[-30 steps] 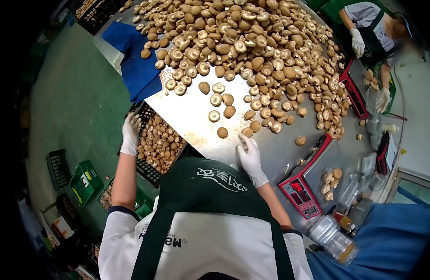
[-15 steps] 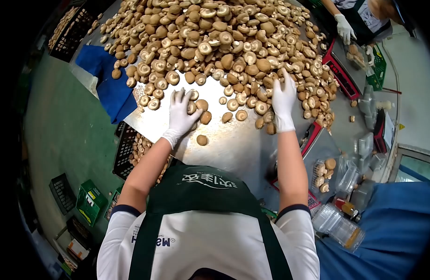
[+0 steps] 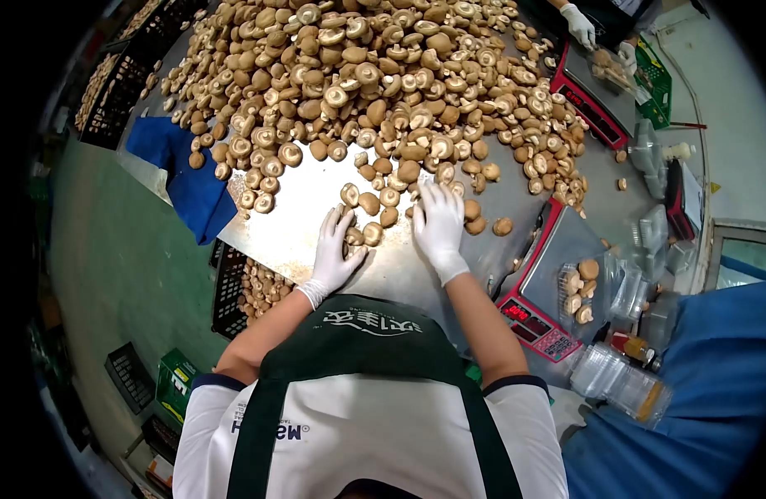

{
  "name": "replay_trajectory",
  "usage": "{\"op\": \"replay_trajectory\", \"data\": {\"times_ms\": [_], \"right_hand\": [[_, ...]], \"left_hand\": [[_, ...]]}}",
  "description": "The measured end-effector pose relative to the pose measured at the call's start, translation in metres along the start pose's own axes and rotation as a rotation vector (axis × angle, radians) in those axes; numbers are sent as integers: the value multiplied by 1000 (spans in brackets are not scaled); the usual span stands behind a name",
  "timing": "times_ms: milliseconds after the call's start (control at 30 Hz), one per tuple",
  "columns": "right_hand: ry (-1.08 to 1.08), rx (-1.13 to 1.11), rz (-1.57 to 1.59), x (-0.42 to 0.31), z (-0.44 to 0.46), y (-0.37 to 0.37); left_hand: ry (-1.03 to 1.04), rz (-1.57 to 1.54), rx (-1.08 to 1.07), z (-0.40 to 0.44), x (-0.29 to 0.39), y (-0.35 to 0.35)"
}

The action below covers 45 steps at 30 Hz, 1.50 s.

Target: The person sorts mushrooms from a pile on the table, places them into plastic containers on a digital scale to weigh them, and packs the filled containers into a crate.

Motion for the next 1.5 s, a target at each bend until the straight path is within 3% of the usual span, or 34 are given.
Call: {"op": "replay_trajectory", "data": {"times_ms": [167, 333, 467, 533, 567, 667, 800, 867, 900, 967, 1000, 1033, 1067, 1133, 1333, 1500], "right_hand": [[17, -31, 125, -11, -63, 3], [65, 35, 462, 9, -34, -8], [84, 119, 420, -5, 45, -26], [170, -77, 246, -9, 70, -5], [206, -74, 154, -5, 75, 8], [219, -52, 131, 1, 74, 19], [224, -75, 346, 3, 39, -2], [122, 58, 326, -12, 13, -26], [70, 101, 363, -27, -3, -39], [17, -97, 517, -54, -37, -32], [-65, -87, 555, -73, -53, -33], [-111, -227, 606, -88, -65, -30], [-113, -228, 632, -96, -78, -26], [-6, -405, 733, -83, -80, -12], [198, 29, 284, 0, -9, -23], [242, -69, 121, 29, 42, -1]], "left_hand": [[12, -79, 27, -13, 2, -8], [-37, -129, 60, -26, -5, -14], [-71, -156, 112, -29, -10, -16], [-83, -175, 111, -30, -15, -14], [-98, -194, 121, -31, -15, -14], [-142, -252, 160, -27, -17, -17], [-150, -257, 219, -27, -10, -26], [-116, -288, 208, -21, 10, -41], [-108, -344, 176, -16, 21, -45], [-314, -880, 102, -18, 24, -22], [-421, -1143, 59, -20, 26, -9], [-412, -972, 21, -22, 17, 0], [-624, -1212, -95, -24, 28, 6], [-663, -1203, -77, -37, 8, 24], [-803, -1244, 80, -40, 5, 7], [-774, -1391, 1, -32, 14, 9]]}}
Point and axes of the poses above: each hand's wrist, its own z-axis towards the middle knuckle, its own y-axis out of the palm, x = y × z, the point moved 7 cm from there along z, towards the middle knuckle, and after that the axes turned 11 degrees about y, right-handed, at the moved point
